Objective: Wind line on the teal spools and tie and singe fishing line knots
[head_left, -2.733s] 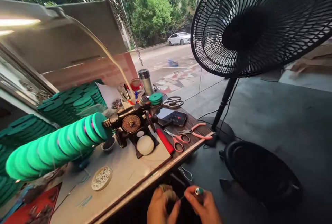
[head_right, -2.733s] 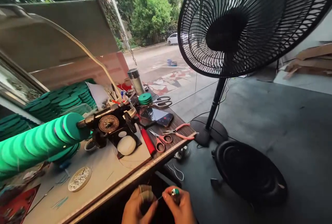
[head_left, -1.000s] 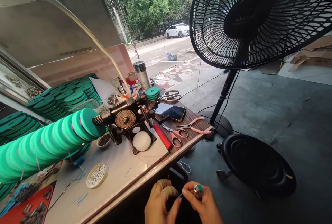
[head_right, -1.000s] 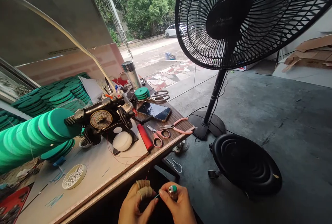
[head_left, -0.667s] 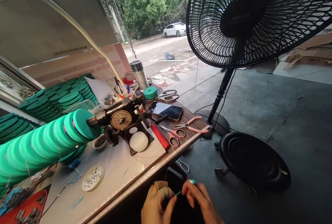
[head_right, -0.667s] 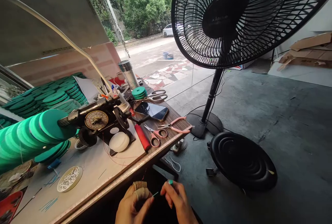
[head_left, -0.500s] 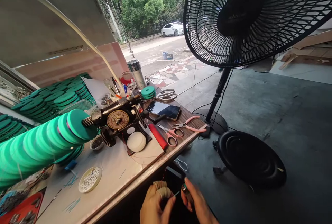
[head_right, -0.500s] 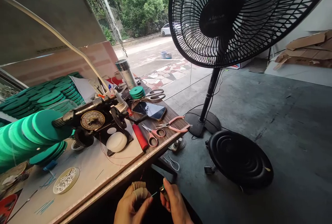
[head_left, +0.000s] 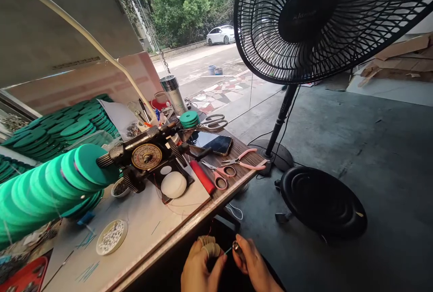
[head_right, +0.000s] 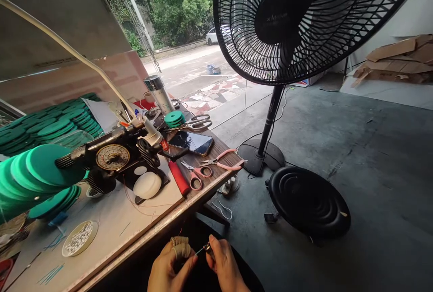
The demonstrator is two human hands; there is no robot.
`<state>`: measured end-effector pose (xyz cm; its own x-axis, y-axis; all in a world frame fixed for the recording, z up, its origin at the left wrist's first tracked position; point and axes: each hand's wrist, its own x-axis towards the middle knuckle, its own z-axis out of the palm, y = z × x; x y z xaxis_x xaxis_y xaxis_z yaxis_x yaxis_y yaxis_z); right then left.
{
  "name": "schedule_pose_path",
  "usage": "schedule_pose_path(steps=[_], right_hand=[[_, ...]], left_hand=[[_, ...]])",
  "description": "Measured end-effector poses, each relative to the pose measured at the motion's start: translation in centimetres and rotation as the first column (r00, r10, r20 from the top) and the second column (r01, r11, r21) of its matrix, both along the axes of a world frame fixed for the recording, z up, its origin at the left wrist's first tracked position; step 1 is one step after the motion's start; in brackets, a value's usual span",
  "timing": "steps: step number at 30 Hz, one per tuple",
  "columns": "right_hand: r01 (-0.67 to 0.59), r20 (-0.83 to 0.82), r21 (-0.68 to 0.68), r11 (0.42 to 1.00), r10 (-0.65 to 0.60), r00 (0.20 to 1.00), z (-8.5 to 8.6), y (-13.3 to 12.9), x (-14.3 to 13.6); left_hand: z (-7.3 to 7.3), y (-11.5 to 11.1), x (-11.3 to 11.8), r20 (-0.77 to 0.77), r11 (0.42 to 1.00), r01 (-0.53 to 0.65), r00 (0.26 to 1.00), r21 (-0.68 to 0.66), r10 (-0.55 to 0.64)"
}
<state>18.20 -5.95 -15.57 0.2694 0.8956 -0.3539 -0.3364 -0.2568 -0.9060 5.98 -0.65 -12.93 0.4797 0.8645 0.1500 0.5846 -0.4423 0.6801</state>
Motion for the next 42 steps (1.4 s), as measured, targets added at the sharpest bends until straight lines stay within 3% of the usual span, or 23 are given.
schedule_pose_path(steps=[9,17,22,27,29,31,33,36,39,42], right_hand=[[0.039,-0.041,-0.015,0.999,-0.040,0.998,0.6,0.1,-0.3],[0.091,-0.121,-0.042,0.995,-0.095,0.988,-0.7,-0.1,0.0],[0.180,-0.183,0.059,0.982,-0.167,0.969,-1.0,-0.5,0.0],[0.076,-0.111,0.194,0.978,-0.055,0.992,-1.2,0.0,-0.2],[0.117,-0.196,0.169,0.979,-0.083,0.977,-1.2,0.3,-0.2],[0.163,-0.435,0.080,0.983,-0.112,0.893,-1.3,0.4,-0.2],[0.138,-0.685,-0.030,0.990,-0.121,0.718,-1.2,0.5,-0.5],[-0.060,-0.876,-0.077,0.995,-0.039,0.480,-0.9,0.4,-1.0],[-0.186,-0.919,0.009,0.982,0.081,0.385,-0.4,0.4,-1.6],[-0.185,-0.924,0.062,0.981,0.126,0.361,0.0,0.5,-1.9]], left_hand=[[-0.5,0.0,-0.2,0.000,1.000,0.001,1.000,-0.020,-0.001],[-0.6,0.0,-0.3,0.019,0.999,0.009,1.000,-0.036,-0.008],[-0.6,0.0,-0.4,0.015,0.997,0.009,1.000,-0.071,-0.008],[-0.5,0.1,-0.4,0.038,0.995,0.040,0.999,-0.087,-0.037],[-0.3,0.0,-0.4,0.062,0.997,0.026,0.998,-0.071,-0.021],[-0.1,0.0,-0.3,0.115,0.998,0.008,0.993,-0.063,0.000],[0.3,0.0,-0.1,0.193,0.998,-0.005,0.981,-0.070,0.018],[1.1,-0.4,0.6,0.293,0.988,-0.042,0.953,-0.145,0.083],[2.0,-1.1,1.4,0.361,0.936,-0.086,0.907,-0.341,0.215],[2.7,-1.6,2.1,0.412,0.853,-0.084,0.849,-0.515,0.332]])
